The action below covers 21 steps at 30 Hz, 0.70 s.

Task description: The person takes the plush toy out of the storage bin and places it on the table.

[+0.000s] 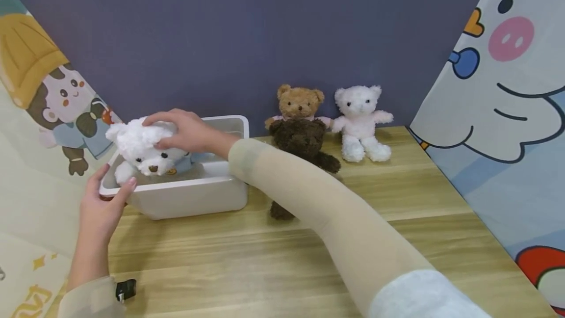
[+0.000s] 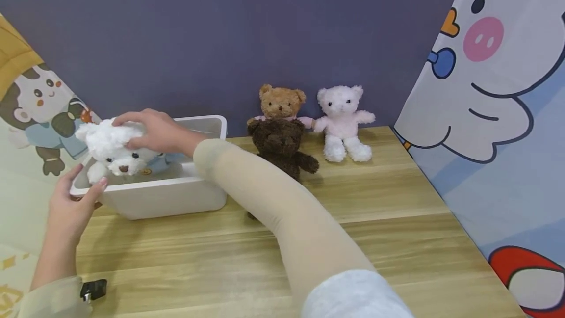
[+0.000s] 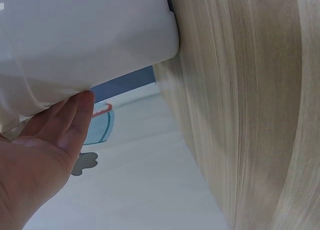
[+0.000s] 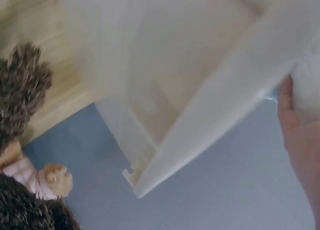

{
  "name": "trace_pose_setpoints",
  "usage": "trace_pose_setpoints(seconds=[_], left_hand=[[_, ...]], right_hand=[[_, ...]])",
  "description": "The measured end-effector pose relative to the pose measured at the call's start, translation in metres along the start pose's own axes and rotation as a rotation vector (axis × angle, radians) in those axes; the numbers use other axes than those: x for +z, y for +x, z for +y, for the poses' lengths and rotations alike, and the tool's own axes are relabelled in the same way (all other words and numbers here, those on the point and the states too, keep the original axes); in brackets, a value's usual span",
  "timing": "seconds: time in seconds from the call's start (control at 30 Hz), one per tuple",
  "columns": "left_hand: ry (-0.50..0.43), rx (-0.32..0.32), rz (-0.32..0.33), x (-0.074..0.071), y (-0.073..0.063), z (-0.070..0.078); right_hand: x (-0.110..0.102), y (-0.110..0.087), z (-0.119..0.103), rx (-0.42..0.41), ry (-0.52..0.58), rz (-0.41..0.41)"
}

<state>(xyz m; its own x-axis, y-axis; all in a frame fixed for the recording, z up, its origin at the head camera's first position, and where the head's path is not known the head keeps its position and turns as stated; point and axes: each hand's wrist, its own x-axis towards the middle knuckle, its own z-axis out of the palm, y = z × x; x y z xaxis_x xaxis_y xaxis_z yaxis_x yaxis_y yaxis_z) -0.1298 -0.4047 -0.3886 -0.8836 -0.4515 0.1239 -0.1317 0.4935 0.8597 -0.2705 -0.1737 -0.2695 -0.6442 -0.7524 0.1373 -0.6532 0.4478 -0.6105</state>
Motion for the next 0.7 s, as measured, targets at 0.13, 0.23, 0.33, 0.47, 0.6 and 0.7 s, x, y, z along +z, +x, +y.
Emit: trace_pose_setpoints(seconds=[0.13, 0.23, 0.33, 0.47, 0.6, 0.7], left_hand=[[0.008, -0.003, -0.011, 0.000, -0.001, -0.001], [0.014, -0.006, -0.015, 0.000, -0.001, -0.001], [0.014, -0.011, -0.015, -0.001, -0.001, 0.000], [0.027, -0.019, -0.033, -0.002, -0.001, 0.000], [0.034, -0.012, -0.041, -0.003, -0.002, 0.000], [0.041, -0.006, -0.038, -0.003, -0.003, 0.000]], right_hand=[[-0.004, -0.011, -0.007, 0.000, 0.045, 0.101], [-0.006, -0.020, -0.011, 0.009, 0.079, 0.177], [-0.008, -0.030, -0.014, 0.021, 0.121, 0.251], [-0.008, -0.042, -0.016, 0.040, 0.199, 0.344], [-0.003, -0.059, -0.014, 0.036, 0.321, 0.447], [0.007, -0.075, -0.012, 0.021, 0.438, 0.540]])
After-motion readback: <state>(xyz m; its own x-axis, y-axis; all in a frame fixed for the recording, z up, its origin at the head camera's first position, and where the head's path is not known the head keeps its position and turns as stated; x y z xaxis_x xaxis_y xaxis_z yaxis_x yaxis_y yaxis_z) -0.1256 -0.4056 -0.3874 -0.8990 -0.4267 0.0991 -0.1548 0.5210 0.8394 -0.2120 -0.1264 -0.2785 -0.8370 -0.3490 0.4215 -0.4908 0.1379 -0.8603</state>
